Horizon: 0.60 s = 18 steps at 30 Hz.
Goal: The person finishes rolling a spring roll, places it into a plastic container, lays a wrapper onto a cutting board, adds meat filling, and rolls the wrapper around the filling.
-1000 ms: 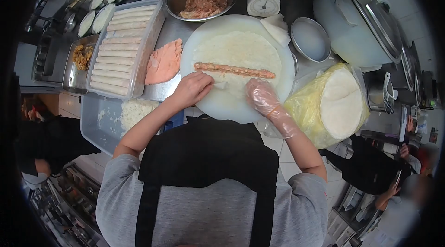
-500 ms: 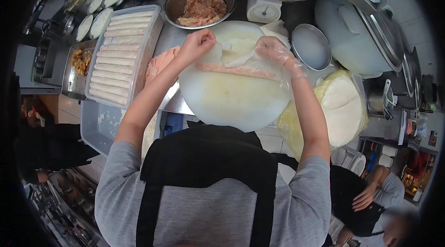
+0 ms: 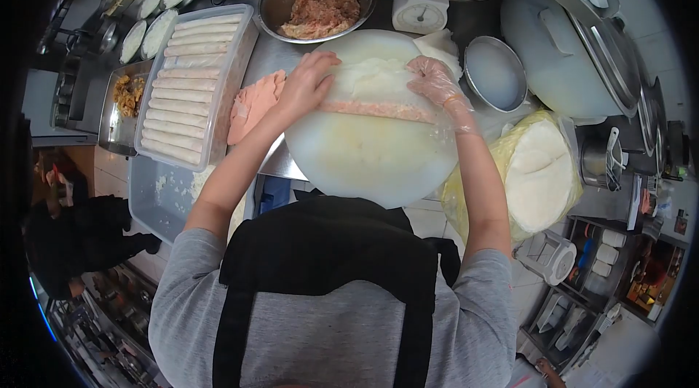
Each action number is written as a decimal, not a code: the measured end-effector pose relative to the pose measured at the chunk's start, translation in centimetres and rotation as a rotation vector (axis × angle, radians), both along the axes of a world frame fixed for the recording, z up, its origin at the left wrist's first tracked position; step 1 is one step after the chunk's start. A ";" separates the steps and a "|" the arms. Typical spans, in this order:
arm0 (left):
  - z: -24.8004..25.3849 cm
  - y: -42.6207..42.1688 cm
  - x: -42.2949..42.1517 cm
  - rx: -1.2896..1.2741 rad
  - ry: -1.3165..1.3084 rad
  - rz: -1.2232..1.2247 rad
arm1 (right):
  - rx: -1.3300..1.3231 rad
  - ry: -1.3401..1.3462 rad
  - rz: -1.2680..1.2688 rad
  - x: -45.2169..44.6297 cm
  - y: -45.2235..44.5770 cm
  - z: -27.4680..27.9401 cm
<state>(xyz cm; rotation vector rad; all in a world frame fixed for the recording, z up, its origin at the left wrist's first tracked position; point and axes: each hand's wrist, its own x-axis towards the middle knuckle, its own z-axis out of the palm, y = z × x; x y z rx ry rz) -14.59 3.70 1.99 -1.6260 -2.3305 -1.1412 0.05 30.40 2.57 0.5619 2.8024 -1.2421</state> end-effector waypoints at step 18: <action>-0.5 -3.0 4.6 -0.214 0.027 -0.151 | 0.411 0.324 0.345 1.9 -10.1 -0.3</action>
